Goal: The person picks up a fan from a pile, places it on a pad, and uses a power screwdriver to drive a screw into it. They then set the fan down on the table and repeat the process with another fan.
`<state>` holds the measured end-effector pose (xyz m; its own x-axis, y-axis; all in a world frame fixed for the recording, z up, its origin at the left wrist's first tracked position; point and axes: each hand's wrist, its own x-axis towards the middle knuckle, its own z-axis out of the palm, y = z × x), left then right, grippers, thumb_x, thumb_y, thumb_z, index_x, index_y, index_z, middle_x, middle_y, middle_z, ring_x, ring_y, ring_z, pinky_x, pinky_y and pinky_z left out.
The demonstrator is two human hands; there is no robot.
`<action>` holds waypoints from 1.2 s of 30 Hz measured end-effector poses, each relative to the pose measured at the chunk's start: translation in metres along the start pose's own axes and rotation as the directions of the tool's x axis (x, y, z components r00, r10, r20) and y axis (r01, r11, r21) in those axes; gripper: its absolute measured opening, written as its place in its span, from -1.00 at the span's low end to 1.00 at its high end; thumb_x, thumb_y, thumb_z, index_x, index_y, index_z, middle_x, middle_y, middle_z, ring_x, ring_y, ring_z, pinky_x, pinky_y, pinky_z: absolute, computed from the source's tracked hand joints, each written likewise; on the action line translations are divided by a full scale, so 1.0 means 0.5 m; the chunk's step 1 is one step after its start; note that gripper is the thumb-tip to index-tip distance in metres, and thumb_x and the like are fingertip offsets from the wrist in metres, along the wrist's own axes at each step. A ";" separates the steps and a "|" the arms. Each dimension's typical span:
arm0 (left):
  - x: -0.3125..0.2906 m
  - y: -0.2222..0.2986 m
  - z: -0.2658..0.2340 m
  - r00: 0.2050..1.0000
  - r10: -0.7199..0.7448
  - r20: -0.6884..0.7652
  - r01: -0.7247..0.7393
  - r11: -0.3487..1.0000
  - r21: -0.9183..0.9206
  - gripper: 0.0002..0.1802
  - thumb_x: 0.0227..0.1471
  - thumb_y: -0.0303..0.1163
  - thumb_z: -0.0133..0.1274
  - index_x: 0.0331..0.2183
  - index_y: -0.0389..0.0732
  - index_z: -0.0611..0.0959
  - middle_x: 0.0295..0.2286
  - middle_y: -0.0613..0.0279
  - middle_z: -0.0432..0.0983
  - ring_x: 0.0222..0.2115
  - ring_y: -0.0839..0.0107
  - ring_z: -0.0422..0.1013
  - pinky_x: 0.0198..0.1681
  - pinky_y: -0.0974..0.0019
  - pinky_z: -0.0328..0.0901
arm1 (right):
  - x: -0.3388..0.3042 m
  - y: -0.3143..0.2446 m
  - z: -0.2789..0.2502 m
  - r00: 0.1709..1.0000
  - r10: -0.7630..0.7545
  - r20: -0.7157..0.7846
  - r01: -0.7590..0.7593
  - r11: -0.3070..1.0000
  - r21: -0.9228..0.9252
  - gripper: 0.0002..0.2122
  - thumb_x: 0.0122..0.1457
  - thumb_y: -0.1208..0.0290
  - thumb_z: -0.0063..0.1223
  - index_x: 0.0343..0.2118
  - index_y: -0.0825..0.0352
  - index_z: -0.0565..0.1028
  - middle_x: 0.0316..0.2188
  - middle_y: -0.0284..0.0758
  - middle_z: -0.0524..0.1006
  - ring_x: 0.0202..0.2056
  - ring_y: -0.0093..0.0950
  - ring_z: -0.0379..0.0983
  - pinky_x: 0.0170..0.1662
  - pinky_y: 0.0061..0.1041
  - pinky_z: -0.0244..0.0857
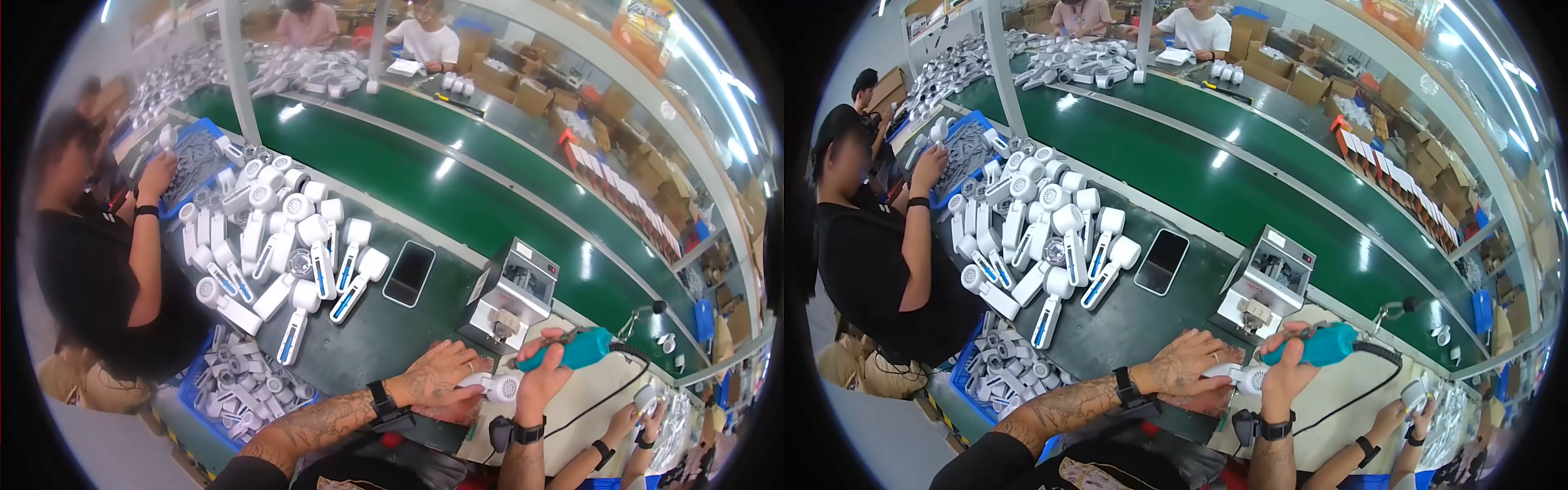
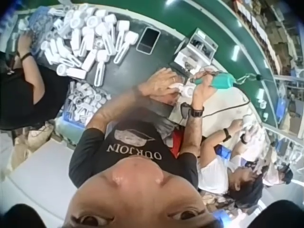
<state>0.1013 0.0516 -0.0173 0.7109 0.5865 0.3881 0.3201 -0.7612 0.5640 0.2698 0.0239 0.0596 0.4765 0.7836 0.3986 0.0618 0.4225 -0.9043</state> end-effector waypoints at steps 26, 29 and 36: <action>0.009 -0.006 -0.015 0.999 -0.005 0.039 0.005 1.000 -0.005 -0.51 0.06 -0.15 0.09 0.02 -0.13 0.52 -0.14 0.18 0.40 -0.08 0.17 0.30 0.04 0.02 0.19 | -0.031 -0.014 0.008 0.998 0.046 0.049 -0.046 0.999 -0.001 -0.53 0.27 -0.01 0.03 -0.23 0.44 0.38 -0.63 -0.33 0.36 -0.60 -0.50 0.32 -0.50 -0.51 0.23; 0.012 -0.009 -0.016 0.997 -0.028 0.065 0.032 0.998 -0.052 -0.51 0.06 -0.16 0.10 0.01 -0.12 0.52 -0.15 0.19 0.39 -0.08 0.18 0.29 0.07 0.03 0.17 | -0.064 -0.012 -0.013 0.997 0.028 0.071 -0.030 0.999 0.024 -0.43 0.20 -0.13 0.07 -0.20 0.44 0.37 -0.64 -0.34 0.33 -0.61 -0.48 0.30 -0.50 -0.48 0.22; 0.009 -0.007 -0.014 0.996 -0.049 0.078 0.053 0.997 -0.049 -0.49 0.05 -0.16 0.11 0.03 -0.10 0.52 -0.17 0.22 0.40 -0.09 0.22 0.29 0.07 0.06 0.16 | -0.083 -0.004 -0.021 0.996 0.077 0.054 -0.078 0.997 0.009 -0.39 0.14 -0.18 0.12 -0.21 0.43 0.37 -0.63 -0.32 0.33 -0.60 -0.47 0.32 -0.49 -0.46 0.23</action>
<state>0.0988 0.0587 -0.0124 0.7408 0.6001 0.3018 0.3263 -0.7142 0.6192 0.2590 -0.0140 0.0434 0.4319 0.8373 0.3352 0.0165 0.3643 -0.9312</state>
